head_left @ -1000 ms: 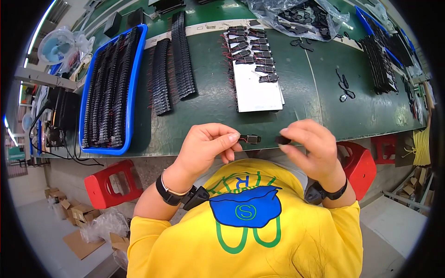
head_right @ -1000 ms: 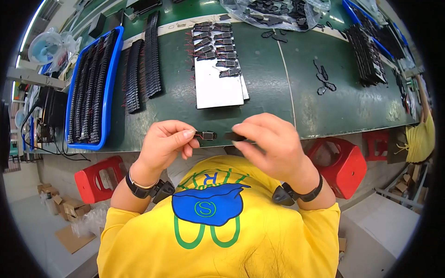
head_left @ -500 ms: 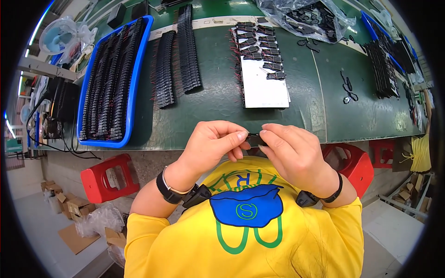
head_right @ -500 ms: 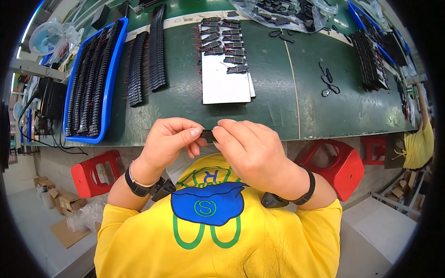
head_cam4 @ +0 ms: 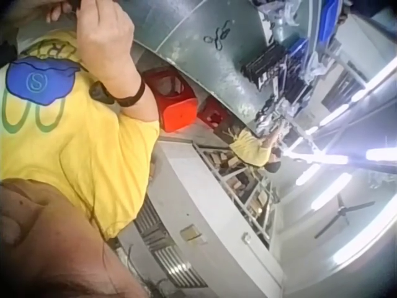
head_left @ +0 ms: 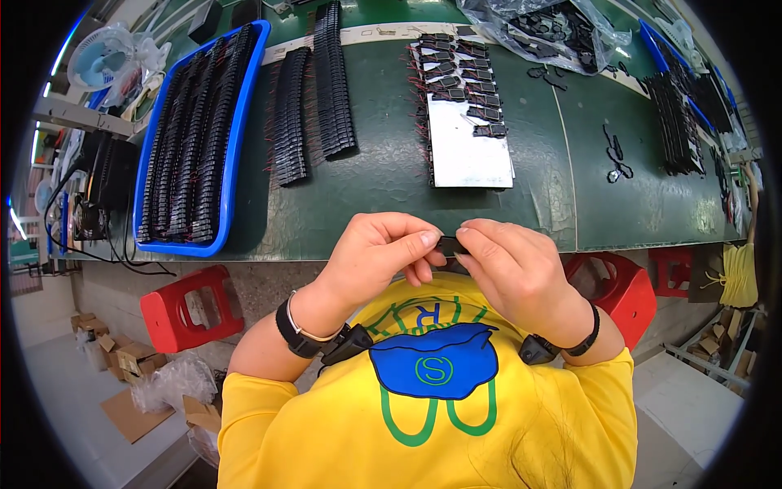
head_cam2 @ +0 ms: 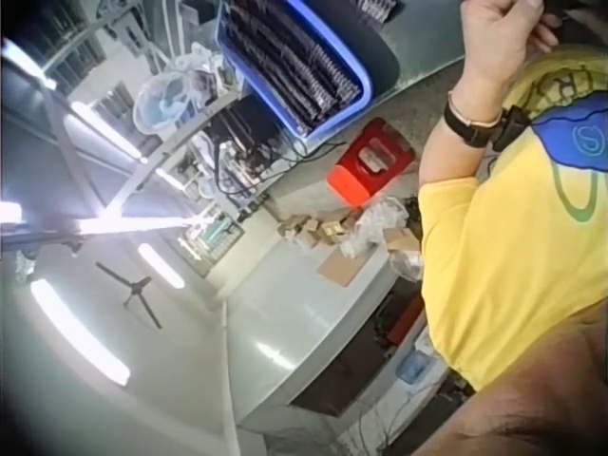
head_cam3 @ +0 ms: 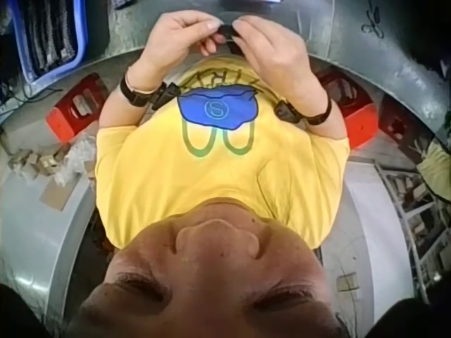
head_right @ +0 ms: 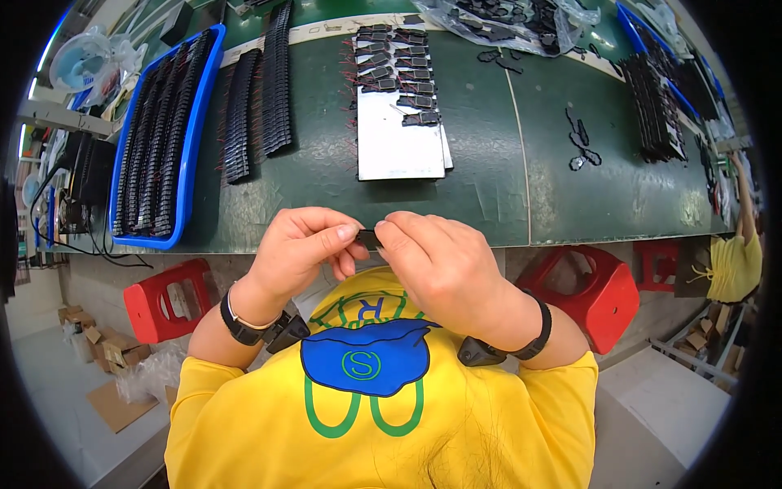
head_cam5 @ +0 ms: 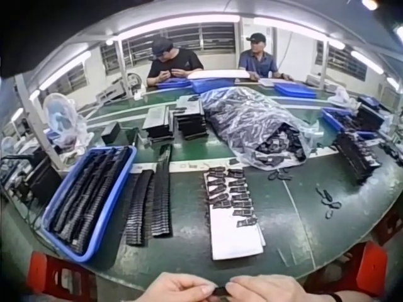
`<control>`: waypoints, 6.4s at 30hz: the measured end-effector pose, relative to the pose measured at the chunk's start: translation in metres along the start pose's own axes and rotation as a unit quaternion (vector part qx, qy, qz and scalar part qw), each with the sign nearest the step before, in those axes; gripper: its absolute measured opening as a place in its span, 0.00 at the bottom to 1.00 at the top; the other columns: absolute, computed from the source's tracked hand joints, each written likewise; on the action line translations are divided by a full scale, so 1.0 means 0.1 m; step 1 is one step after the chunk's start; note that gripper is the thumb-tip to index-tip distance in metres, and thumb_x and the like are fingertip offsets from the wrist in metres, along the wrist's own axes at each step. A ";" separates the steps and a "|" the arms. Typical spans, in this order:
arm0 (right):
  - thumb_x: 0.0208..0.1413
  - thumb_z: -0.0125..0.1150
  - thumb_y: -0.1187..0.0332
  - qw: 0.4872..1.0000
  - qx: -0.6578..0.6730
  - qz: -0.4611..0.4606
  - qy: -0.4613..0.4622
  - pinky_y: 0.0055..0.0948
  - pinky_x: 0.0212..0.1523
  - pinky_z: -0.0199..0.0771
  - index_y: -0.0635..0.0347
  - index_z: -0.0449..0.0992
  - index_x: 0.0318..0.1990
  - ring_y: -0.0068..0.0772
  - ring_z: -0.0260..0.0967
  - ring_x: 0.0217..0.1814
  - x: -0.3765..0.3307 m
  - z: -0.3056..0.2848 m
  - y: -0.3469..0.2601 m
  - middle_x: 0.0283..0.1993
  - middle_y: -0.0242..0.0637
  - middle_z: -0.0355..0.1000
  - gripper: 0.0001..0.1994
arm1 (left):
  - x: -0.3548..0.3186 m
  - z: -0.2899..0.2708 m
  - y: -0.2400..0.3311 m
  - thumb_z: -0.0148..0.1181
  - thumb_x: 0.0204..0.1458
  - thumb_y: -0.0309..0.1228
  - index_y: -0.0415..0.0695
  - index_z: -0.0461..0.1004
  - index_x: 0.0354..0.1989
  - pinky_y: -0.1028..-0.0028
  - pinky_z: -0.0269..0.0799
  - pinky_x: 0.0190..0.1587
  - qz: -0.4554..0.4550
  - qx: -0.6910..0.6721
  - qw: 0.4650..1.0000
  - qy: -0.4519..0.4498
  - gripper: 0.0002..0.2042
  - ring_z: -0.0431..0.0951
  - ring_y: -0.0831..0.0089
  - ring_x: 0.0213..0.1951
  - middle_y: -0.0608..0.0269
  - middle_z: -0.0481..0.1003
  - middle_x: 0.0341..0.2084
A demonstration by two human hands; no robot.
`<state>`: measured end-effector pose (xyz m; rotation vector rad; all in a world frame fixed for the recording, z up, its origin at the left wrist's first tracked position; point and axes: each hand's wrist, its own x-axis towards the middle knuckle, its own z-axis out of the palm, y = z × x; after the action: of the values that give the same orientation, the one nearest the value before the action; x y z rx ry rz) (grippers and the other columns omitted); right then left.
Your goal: The person picks up a small electronic component and a black plastic casing, fits the component into the casing, and presses them together. After assembling the unit, the person places it onto a metal plate and repeats the process with the next set of parts.
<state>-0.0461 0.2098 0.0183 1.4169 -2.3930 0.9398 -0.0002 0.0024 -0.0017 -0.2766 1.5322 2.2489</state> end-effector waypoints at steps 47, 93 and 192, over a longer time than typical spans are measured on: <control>0.43 0.66 0.79 0.961 0.247 -0.040 0.119 0.29 0.22 0.69 0.63 0.73 0.34 0.38 0.71 0.23 -0.07 0.26 0.23 0.27 0.40 0.73 0.10 | -0.02 0.00 -0.08 0.65 0.47 0.23 0.38 0.75 0.35 0.75 0.71 0.29 0.390 0.343 0.854 -0.020 0.08 0.77 0.68 0.27 0.57 0.78 0.27; 0.40 0.69 0.76 0.994 0.106 -0.020 0.034 0.31 0.20 0.65 0.62 0.74 0.26 0.38 0.68 0.20 0.03 0.05 0.40 0.21 0.38 0.69 0.08 | -0.27 -0.99 0.18 0.65 0.41 0.19 0.39 0.77 0.28 0.70 0.72 0.31 0.390 0.586 0.643 0.301 0.05 0.76 0.62 0.27 0.58 0.75 0.24; 0.36 0.65 0.76 0.981 0.027 -0.135 0.136 0.28 0.22 0.68 0.61 0.77 0.33 0.31 0.69 0.23 0.13 0.14 0.19 0.27 0.33 0.71 0.12 | 0.05 -0.05 0.04 0.59 0.55 0.25 0.36 0.77 0.36 0.81 0.71 0.26 0.032 0.006 0.999 0.014 0.05 0.75 0.80 0.23 0.60 0.79 0.26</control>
<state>-0.0668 0.1984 0.0061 1.4773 -1.9374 1.0545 -0.0062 -0.0028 -0.0025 -0.2615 1.5892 2.2937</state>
